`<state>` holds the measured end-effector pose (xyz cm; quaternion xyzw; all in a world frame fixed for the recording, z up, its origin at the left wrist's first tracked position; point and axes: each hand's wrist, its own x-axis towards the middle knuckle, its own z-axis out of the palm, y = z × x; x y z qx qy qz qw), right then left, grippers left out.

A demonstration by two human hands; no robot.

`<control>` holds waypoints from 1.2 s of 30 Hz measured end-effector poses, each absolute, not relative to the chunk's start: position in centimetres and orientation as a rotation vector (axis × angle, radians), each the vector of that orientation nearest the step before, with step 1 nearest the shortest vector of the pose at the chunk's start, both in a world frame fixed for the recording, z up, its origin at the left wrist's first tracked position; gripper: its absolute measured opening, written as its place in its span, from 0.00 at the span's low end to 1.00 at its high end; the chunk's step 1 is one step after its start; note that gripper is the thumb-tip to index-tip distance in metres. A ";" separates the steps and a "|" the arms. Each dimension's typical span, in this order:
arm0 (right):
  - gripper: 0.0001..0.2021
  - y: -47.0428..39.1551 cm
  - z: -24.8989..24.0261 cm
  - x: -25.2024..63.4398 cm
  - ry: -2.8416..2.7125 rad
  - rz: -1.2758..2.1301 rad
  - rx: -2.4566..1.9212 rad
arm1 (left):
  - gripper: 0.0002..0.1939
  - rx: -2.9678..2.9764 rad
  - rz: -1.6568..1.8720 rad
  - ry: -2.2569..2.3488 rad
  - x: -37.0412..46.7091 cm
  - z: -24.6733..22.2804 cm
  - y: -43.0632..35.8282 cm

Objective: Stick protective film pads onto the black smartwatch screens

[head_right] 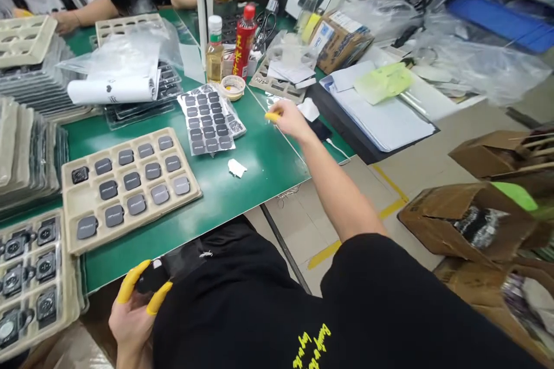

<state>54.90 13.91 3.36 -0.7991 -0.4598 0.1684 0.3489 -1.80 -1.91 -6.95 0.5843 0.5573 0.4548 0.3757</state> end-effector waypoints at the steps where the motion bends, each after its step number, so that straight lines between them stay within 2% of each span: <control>1: 0.13 15.0 3.6 57.2 -1.134 0.401 -2.141 | 0.35 1.541 1.134 1.423 -1.6 -6.8 -1.9; 5: 0.22 17.7 3.1 62.5 -0.979 0.381 -2.374 | 0.29 1.732 1.096 1.340 -0.3 -5.9 -1.9; 10: 0.21 18.4 0.8 64.0 -0.901 0.311 -2.550 | 0.26 1.963 1.078 1.311 0.3 -5.6 -2.0; 15: 0.24 18.1 0.5 63.2 -0.865 0.045 -2.571 | 0.25 1.984 1.050 1.333 0.1 -5.4 -1.7; 18: 0.20 16.3 -0.1 60.4 -1.023 0.002 -2.470 | 0.26 1.903 1.049 1.356 0.1 -5.2 -1.3; 22: 0.12 11.3 -3.1 52.5 -1.445 0.195 -2.224 | 0.30 1.699 1.060 1.336 0.5 -5.0 -0.9; 28: 0.15 5.7 -6.8 43.2 -1.719 0.255 -2.005 | 0.32 1.725 1.079 1.274 2.2 -3.3 0.1; 32: 0.16 5.2 -6.0 42.2 -1.721 0.226 -1.938 | 0.31 1.761 1.056 1.271 3.3 -1.4 0.1; 36: 0.13 3.5 -2.3 39.4 -1.751 0.277 -1.677 | 0.35 1.704 1.086 1.248 3.5 -0.8 0.1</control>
